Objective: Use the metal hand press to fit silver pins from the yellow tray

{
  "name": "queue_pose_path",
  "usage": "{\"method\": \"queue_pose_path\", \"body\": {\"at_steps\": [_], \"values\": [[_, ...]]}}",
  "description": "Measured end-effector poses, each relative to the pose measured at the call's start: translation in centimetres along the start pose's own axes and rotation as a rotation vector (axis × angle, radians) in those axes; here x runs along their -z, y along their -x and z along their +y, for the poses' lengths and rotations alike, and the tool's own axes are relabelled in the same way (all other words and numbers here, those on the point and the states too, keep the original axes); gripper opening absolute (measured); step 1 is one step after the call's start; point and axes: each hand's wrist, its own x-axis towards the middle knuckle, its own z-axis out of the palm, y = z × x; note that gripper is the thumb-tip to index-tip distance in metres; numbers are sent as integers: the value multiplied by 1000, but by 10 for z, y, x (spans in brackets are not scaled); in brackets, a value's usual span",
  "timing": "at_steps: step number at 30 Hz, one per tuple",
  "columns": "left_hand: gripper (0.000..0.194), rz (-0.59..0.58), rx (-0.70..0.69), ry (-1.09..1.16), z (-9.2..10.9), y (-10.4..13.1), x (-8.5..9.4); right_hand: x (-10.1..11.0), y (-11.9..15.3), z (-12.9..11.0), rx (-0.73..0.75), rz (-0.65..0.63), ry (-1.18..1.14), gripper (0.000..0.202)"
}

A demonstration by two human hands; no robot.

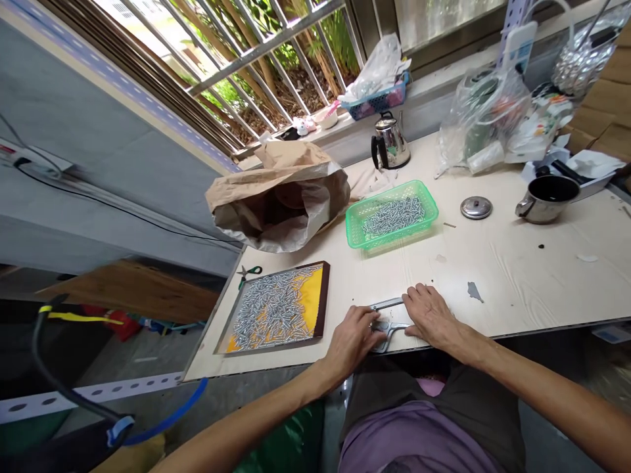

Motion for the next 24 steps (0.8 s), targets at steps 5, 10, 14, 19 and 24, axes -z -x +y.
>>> {"method": "queue_pose_path", "body": {"at_steps": [5, 10, 14, 19, 24], "values": [[70, -112, -307, -120, 4, -32, -10, 5, 4, 4, -37, -88, -52, 65], [69, -176, -329, -195, 10, -46, -7, 4, 9, 11, -55, -70, -29, 60], [28, -181, -308, -214, 18, -49, -12, -9, 13, 9, -20, 30, -19, 20], [16, -102, -284, -196, 15, -52, -22, -14, 16, 6, -17, 42, 3, 10], [35, 146, -284, -174, 14, -39, -41, 0, 12, 20, -23, 39, 4, 47]]}}
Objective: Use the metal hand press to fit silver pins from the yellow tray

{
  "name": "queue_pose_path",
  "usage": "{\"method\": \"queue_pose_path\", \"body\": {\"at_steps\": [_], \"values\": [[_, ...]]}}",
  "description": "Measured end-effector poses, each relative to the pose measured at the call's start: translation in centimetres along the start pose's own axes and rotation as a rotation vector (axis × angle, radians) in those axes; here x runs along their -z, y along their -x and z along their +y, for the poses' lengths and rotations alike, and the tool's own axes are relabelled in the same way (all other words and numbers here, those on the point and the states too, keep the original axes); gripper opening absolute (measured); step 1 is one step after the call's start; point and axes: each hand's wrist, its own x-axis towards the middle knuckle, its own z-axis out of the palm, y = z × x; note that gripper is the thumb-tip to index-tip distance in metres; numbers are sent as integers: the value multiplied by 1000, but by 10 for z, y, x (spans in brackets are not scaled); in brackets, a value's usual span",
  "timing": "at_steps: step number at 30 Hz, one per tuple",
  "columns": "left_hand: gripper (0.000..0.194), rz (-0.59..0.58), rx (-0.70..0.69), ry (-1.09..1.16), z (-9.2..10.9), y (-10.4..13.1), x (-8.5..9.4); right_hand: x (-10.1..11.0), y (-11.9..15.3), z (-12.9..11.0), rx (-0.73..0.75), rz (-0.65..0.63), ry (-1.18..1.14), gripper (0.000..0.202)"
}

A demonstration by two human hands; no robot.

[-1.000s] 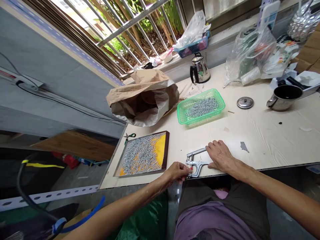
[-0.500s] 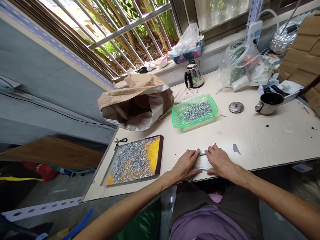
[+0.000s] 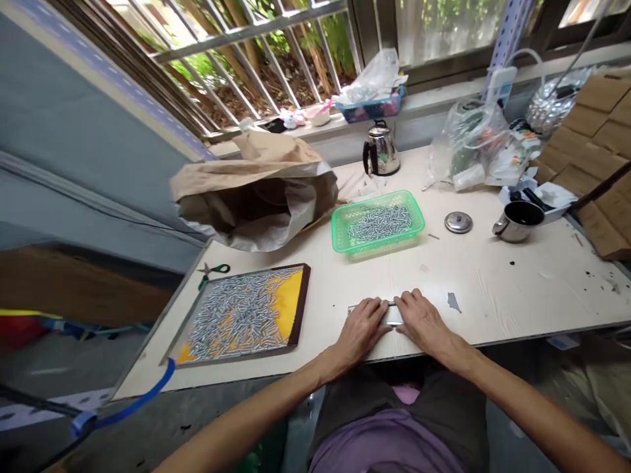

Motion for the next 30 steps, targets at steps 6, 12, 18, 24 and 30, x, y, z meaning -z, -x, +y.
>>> {"method": "queue_pose_path", "body": {"at_steps": [6, 12, 18, 24, 30], "values": [[43, 140, -20, 35, 37, 31, -14, 4, -17, 30, 77, -123, -122, 40], [42, 125, -8, 163, 49, 39, -17, 15, -48, 20, -93, -85, 23, 15], [44, -2, 18, 218, 49, 36, -21, 12, -67, -48, 440, -176, -73, 10], [47, 11, -97, 135, 42, 35, -26, -40, -82, -71, 656, 28, 8, 19], [48, 25, -131, 70, 39, 28, -40, -15, -91, -74, 528, 255, -451, 20]]}}
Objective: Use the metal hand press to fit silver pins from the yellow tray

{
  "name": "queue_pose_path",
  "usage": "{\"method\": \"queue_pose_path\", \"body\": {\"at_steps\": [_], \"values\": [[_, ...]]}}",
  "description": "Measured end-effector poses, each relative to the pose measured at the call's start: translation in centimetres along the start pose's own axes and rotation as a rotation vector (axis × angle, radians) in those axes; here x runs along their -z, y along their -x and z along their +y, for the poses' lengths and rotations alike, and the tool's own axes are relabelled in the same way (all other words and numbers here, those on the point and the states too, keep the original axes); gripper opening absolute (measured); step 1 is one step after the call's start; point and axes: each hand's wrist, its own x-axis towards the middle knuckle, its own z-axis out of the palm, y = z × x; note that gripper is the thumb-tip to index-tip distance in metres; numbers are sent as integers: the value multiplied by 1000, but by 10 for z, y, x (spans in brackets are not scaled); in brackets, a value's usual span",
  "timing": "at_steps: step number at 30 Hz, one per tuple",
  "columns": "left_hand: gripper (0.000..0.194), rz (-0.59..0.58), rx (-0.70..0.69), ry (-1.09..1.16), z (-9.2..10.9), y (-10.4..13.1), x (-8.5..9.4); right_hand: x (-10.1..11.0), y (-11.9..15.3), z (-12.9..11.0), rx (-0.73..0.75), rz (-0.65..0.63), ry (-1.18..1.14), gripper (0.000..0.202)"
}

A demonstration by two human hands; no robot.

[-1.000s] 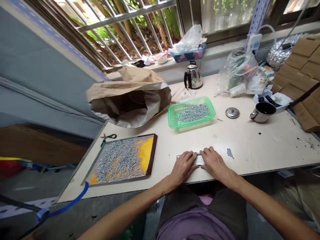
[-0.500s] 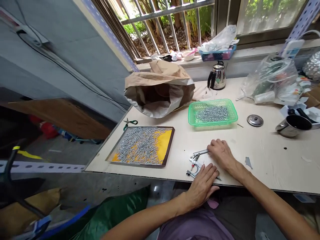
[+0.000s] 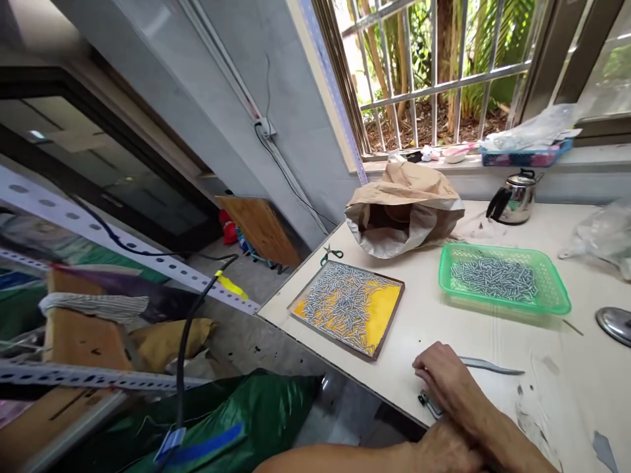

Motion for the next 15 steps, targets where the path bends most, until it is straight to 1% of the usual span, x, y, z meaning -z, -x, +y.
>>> {"method": "queue_pose_path", "body": {"at_steps": [2, 4, 5, 6, 7, 8, 9, 11, 12, 13, 14, 15], "values": [[45, 76, -32, -13, -5, 0, 11, 25, -18, -1, -62, 159, -48, 19], [35, 147, 7, -15, -21, 5, 33, 55, -39, 8, -139, 310, 50, 16], [31, 175, 79, -27, -35, 9, 48, 70, -49, 17, -164, 379, 143, 15], [29, 211, 199, -52, -51, 13, 63, 83, -56, 28, -191, 422, 245, 15], [29, 262, 338, -101, -71, 18, 78, 95, -60, 39, -208, 415, 351, 19], [28, 283, 472, -165, -92, 23, 93, 103, -61, 49, -232, 385, 442, 27], [25, 272, 589, -226, -114, 28, 106, 108, -58, 57, -291, 335, 480, 34], [24, 213, 798, -341, -155, 36, 126, 106, -39, 64, -352, 271, 472, 40], [22, 158, 837, -362, -172, 40, 132, 99, -23, 63, -366, 236, 435, 39], [19, 135, 855, -370, -186, 43, 136, 89, -5, 60, -367, 218, 382, 34], [19, 110, 862, -371, -197, 46, 137, 78, 17, 55, -341, 211, 321, 30], [18, 89, 856, -366, -205, 49, 137, 65, 39, 49, -321, 170, 253, 28]]}}
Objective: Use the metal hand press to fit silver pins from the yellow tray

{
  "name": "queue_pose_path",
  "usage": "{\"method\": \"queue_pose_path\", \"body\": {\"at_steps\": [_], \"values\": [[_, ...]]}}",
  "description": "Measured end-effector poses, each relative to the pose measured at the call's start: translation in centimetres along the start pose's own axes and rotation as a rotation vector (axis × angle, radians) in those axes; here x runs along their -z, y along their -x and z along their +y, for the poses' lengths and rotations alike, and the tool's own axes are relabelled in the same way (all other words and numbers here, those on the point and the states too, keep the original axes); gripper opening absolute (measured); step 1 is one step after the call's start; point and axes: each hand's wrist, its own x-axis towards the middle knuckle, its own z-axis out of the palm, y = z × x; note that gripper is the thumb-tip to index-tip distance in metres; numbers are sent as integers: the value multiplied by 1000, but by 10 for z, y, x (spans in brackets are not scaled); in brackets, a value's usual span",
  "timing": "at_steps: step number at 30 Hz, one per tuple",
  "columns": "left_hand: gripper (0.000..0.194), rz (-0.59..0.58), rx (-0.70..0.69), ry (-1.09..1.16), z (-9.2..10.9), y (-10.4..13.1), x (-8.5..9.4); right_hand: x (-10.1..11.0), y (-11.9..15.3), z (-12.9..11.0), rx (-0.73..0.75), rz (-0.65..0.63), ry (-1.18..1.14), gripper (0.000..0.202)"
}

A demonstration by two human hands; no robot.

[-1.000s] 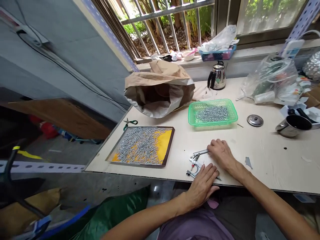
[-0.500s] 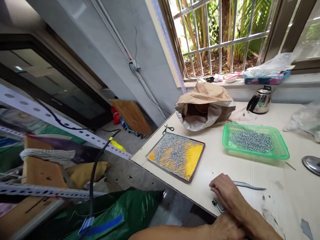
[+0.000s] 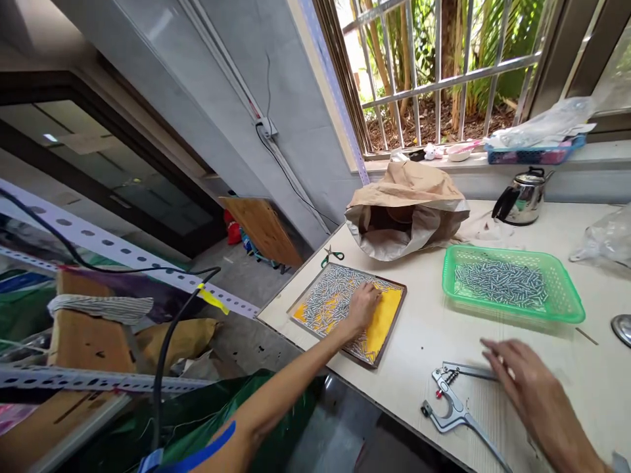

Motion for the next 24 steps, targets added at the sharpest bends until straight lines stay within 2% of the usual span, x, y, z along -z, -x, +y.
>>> {"method": "queue_pose_path", "body": {"at_steps": [2, 4, 7, 11, 14, 16, 19, 21, 24], "values": [[19, -33, -13, -6, -8, -3, -6, -13, 49, -5, -13, -117, -73, 28], [21, -70, -20, -15, -11, -5, -11, -21, 88, -13, 53, -193, -120, 31], [22, -113, -24, -16, -14, -11, -11, -22, 113, -30, -17, -181, -89, 33], [21, -140, -37, -1, -10, -19, 5, -13, 97, -52, -79, -135, -7, 22], [20, -109, -54, 107, 10, -7, 23, -6, 82, -57, -47, -147, 72, 24], [17, -102, -9, 384, 33, 14, 32, -3, 78, -58, -26, -155, 157, 26], [20, -287, 86, 843, 73, 58, 35, 0, 78, -60, 3, -174, 267, 26], [26, -409, 156, 1008, 96, 84, 30, 3, 78, -62, 30, -179, 307, 26], [32, -440, 248, 1092, 115, 111, 14, 6, 77, -65, 51, -184, 300, 24]]}}
